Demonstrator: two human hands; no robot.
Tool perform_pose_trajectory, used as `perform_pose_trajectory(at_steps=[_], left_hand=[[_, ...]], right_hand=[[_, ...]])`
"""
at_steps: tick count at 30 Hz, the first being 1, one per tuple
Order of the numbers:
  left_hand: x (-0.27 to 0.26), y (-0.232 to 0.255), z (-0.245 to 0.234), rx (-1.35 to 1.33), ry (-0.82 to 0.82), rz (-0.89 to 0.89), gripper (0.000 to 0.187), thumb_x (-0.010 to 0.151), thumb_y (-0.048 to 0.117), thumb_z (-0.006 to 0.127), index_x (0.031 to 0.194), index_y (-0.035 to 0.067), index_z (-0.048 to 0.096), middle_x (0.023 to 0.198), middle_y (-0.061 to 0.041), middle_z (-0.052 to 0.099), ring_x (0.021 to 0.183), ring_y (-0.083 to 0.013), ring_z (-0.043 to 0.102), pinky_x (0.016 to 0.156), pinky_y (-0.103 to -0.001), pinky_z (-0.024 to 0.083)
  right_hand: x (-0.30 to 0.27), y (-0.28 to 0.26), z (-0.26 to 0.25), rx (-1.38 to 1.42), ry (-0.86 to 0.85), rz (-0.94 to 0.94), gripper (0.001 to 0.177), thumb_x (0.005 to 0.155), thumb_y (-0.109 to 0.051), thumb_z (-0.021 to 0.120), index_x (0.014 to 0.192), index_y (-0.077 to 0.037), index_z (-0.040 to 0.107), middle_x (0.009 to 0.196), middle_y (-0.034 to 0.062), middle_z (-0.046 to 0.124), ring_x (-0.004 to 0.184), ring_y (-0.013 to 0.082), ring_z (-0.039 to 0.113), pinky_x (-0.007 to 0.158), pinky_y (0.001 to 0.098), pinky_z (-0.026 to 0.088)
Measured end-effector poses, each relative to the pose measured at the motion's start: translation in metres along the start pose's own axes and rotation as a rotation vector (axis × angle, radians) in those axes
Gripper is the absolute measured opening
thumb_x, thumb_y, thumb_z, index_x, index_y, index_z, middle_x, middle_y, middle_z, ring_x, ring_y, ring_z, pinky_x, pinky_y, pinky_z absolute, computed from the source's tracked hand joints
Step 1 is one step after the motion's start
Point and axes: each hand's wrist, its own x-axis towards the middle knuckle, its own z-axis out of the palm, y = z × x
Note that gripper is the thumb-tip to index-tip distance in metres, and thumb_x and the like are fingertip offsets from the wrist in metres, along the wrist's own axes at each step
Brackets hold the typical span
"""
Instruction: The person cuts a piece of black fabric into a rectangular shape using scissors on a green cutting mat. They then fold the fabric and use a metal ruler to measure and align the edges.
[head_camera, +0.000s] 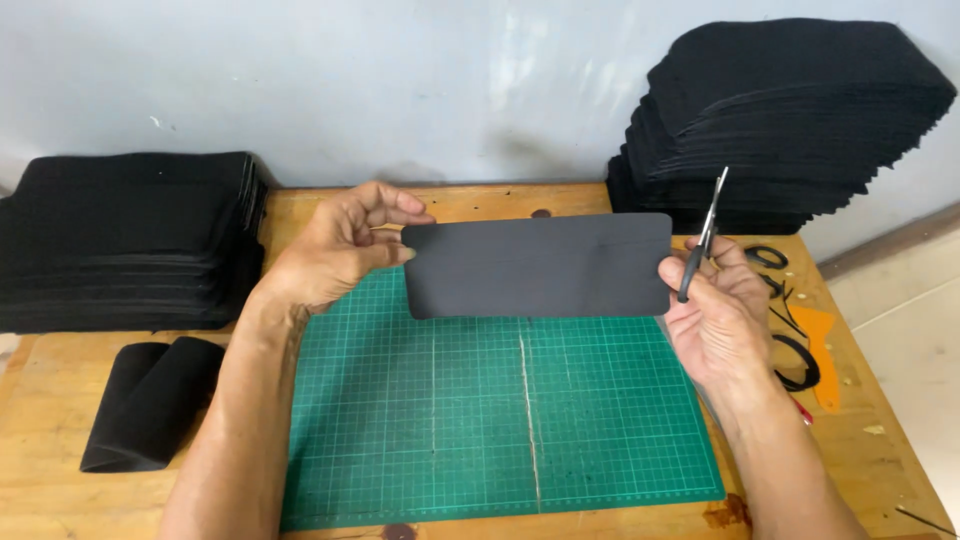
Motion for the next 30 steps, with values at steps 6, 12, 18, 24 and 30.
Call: perform_pose_trajectory(at_steps=[6, 12, 18, 24, 30], left_hand=[[-0.001, 0.003, 0.003, 0.001, 0.043, 0.003, 0.052, 0.077, -0.022, 0.067, 0.125, -0.004, 0.062, 0.113, -0.018, 0.072, 0.092, -0.0182, 0.074, 0.079, -0.029, 0.063], [-0.003, 0.009, 0.003, -0.025, 0.057, 0.034, 0.049, 0.078, -0.021, 0.068, 0.124, -0.004, 0.062, 0.114, -0.019, 0.073, 0.095, -0.0187, 0.075, 0.081, -0.029, 0.063], [-0.004, 0.010, 0.000, -0.042, 0.057, 0.053, 0.047, 0.079, -0.020, 0.069, 0.123, -0.005, 0.061, 0.112, -0.017, 0.073, 0.095, -0.0170, 0.075, 0.080, -0.028, 0.064], [-0.008, 0.020, 0.003, -0.098, 0.032, 0.103, 0.047, 0.079, -0.020, 0.068, 0.124, -0.005, 0.062, 0.111, -0.016, 0.074, 0.094, -0.0159, 0.076, 0.080, -0.026, 0.065], [-0.011, 0.017, -0.003, -0.038, -0.126, 0.116, 0.039, 0.088, -0.014, 0.064, 0.118, 0.011, 0.064, 0.123, -0.010, 0.072, 0.119, -0.0117, 0.066, 0.092, -0.024, 0.057]], right_hand=[[0.002, 0.003, -0.004, -0.005, -0.024, 0.021, 0.037, 0.086, 0.009, 0.073, 0.115, -0.005, 0.055, 0.099, 0.0121, 0.076, 0.088, 0.0203, 0.078, 0.084, 0.0324, 0.069], [-0.008, -0.006, 0.008, -0.043, -0.038, 0.031, 0.039, 0.085, 0.007, 0.075, 0.115, -0.006, 0.054, 0.096, 0.0102, 0.076, 0.084, 0.0176, 0.078, 0.075, 0.0280, 0.068], [-0.001, -0.001, 0.002, -0.036, -0.054, 0.050, 0.038, 0.085, 0.007, 0.076, 0.115, -0.005, 0.056, 0.099, 0.0130, 0.076, 0.086, 0.0206, 0.079, 0.075, 0.0324, 0.069], [0.010, 0.001, -0.007, -0.088, -0.053, 0.014, 0.037, 0.087, 0.003, 0.076, 0.116, -0.008, 0.056, 0.100, 0.0064, 0.076, 0.088, 0.0158, 0.078, 0.078, 0.0293, 0.069], [-0.013, -0.021, 0.022, -0.031, 0.006, 0.068, 0.037, 0.084, 0.008, 0.071, 0.113, -0.011, 0.059, 0.096, 0.0006, 0.071, 0.088, 0.0058, 0.072, 0.094, 0.0172, 0.060]])
